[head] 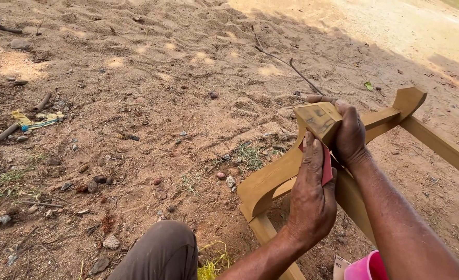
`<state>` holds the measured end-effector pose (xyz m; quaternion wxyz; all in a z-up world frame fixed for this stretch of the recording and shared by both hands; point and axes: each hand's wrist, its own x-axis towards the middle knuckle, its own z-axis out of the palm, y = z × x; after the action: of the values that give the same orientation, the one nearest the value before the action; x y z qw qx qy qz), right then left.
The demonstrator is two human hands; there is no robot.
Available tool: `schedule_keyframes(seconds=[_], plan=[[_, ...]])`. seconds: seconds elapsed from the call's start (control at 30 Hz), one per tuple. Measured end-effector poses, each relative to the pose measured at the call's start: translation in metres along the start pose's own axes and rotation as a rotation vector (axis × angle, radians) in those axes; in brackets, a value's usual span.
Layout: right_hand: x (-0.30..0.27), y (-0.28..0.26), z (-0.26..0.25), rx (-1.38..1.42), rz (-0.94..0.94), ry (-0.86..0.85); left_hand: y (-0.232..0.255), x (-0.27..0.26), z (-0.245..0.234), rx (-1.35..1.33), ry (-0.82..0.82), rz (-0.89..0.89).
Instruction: The recorder is sanding a wooden furniture frame using sandpaper while sitting in an outdoor workshop environment.
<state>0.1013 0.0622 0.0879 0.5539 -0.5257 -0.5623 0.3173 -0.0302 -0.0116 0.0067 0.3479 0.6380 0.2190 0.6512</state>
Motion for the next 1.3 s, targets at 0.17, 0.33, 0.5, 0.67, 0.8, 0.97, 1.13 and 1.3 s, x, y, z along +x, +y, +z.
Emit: schedule_keyframes(seconds=[0.17, 0.33, 0.5, 0.67, 0.8, 0.97, 1.13, 1.3], plan=[[-0.001, -0.001, 0.002, 0.063, 0.011, -0.017, -0.010, 0.010, 0.000, -0.047, -0.026, -0.013], [0.002, 0.010, -0.008, 0.043, -0.025, -0.043, -0.002, 0.005, 0.010, -0.071, 0.024, -0.011], [0.002, 0.005, -0.005, -0.041, -0.049, -0.036, 0.005, -0.003, 0.010, -0.057, -0.064, -0.017], [0.003, 0.004, -0.005, 0.074, -0.006, -0.048, -0.008, 0.015, 0.009, -0.049, 0.037, -0.026], [0.002, 0.006, -0.006, 0.046, 0.017, -0.019, 0.002, -0.001, 0.005, -0.068, -0.069, -0.013], [0.002, 0.001, -0.002, 0.056, -0.018, -0.061, -0.023, 0.031, 0.003, -0.102, -0.023, -0.094], [0.001, -0.001, 0.001, 0.004, 0.028, -0.015, -0.005, -0.002, 0.004, 0.022, -0.065, -0.029], [0.004, 0.010, -0.007, -0.007, -0.031, -0.027, -0.007, 0.026, -0.004, 0.045, -0.012, 0.065]])
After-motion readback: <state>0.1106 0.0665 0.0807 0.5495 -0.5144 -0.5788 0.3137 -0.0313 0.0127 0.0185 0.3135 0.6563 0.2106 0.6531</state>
